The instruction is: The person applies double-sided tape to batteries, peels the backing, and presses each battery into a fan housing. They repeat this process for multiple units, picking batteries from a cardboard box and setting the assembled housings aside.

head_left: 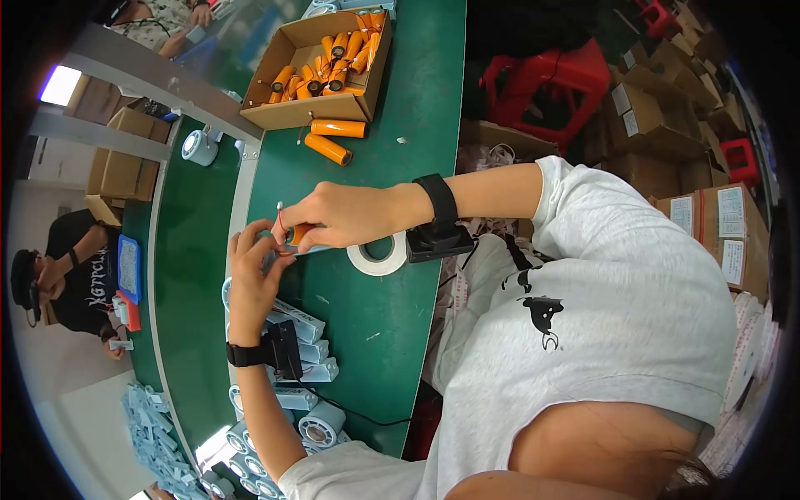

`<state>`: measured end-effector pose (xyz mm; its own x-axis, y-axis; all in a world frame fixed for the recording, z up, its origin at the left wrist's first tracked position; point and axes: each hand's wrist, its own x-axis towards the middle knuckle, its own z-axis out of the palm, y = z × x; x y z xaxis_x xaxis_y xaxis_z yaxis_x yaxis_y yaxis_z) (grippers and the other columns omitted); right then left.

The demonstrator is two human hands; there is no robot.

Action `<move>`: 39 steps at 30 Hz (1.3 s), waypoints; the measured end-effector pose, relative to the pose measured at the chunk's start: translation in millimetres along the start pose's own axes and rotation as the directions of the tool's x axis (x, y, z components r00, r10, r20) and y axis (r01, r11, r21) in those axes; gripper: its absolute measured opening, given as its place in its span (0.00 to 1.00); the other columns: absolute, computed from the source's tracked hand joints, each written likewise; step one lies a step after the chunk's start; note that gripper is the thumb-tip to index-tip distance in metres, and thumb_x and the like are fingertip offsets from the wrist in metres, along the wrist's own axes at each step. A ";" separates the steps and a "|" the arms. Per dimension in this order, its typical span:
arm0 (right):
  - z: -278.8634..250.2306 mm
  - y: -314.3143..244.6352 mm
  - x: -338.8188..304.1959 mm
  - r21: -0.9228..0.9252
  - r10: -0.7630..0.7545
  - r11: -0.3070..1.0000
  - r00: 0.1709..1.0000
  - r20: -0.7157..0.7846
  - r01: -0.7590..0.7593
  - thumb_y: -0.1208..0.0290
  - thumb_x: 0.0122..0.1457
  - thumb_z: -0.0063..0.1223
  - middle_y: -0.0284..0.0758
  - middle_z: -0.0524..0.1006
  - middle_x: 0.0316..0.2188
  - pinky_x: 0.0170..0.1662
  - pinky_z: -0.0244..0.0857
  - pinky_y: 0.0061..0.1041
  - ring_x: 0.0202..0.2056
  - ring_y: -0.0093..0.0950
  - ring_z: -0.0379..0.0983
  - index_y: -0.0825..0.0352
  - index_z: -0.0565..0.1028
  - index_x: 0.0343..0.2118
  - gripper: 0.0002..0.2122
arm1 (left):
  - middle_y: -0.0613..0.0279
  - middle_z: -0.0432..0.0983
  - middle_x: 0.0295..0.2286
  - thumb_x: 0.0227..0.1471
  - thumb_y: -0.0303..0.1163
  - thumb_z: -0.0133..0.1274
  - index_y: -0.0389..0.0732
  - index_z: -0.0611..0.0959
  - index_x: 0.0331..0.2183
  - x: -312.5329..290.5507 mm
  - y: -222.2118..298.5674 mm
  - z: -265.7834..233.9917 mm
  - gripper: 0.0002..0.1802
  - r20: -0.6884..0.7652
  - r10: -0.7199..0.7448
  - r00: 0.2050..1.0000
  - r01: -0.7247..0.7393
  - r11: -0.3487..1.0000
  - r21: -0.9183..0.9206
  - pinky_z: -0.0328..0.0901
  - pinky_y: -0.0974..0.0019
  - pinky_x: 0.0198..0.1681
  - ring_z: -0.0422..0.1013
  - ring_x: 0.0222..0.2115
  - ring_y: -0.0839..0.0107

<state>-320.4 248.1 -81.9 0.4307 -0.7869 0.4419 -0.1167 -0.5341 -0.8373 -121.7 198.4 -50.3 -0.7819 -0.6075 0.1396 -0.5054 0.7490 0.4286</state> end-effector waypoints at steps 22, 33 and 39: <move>14.8 33.8 -8.1 -0.593 -0.308 0.744 0.946 0.107 0.309 0.76 0.50 0.41 0.46 0.72 0.33 0.33 0.66 0.36 0.32 0.41 0.71 0.71 0.70 0.31 0.07 | 0.57 0.61 0.45 0.31 0.16 0.54 0.40 0.68 0.44 -6.1 -5.4 -5.3 0.31 0.081 -0.114 0.990 0.114 0.993 0.010 0.58 0.60 0.45 0.56 0.46 0.57; -11.9 7.1 -3.2 -0.495 -0.432 0.687 0.847 0.310 0.532 0.72 0.46 0.46 0.43 0.73 0.22 0.29 0.67 0.35 0.26 0.41 0.71 0.71 0.70 0.23 0.07 | 0.59 0.65 0.40 0.31 0.15 0.53 0.39 0.73 0.38 11.7 -3.9 -26.2 0.25 -0.048 -0.059 0.997 0.056 0.997 -0.050 0.60 0.70 0.38 0.63 0.39 0.65; -73.4 1.2 -13.5 -0.778 0.281 0.542 0.941 -0.188 -0.317 0.75 0.39 0.49 0.42 0.74 0.18 0.25 0.67 0.35 0.23 0.39 0.73 0.71 0.72 0.20 0.05 | 0.57 0.67 0.36 0.33 0.20 0.55 0.38 0.74 0.38 8.9 -145.6 -105.1 0.22 -0.312 -0.270 0.911 0.350 0.906 0.236 0.60 0.71 0.35 0.65 0.31 0.69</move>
<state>-392.0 235.3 -65.2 0.2042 -0.9487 0.2416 -0.8962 -0.2804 -0.3437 -16.8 56.1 -17.6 -0.4614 -0.8384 0.2902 -0.8182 0.5286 0.2262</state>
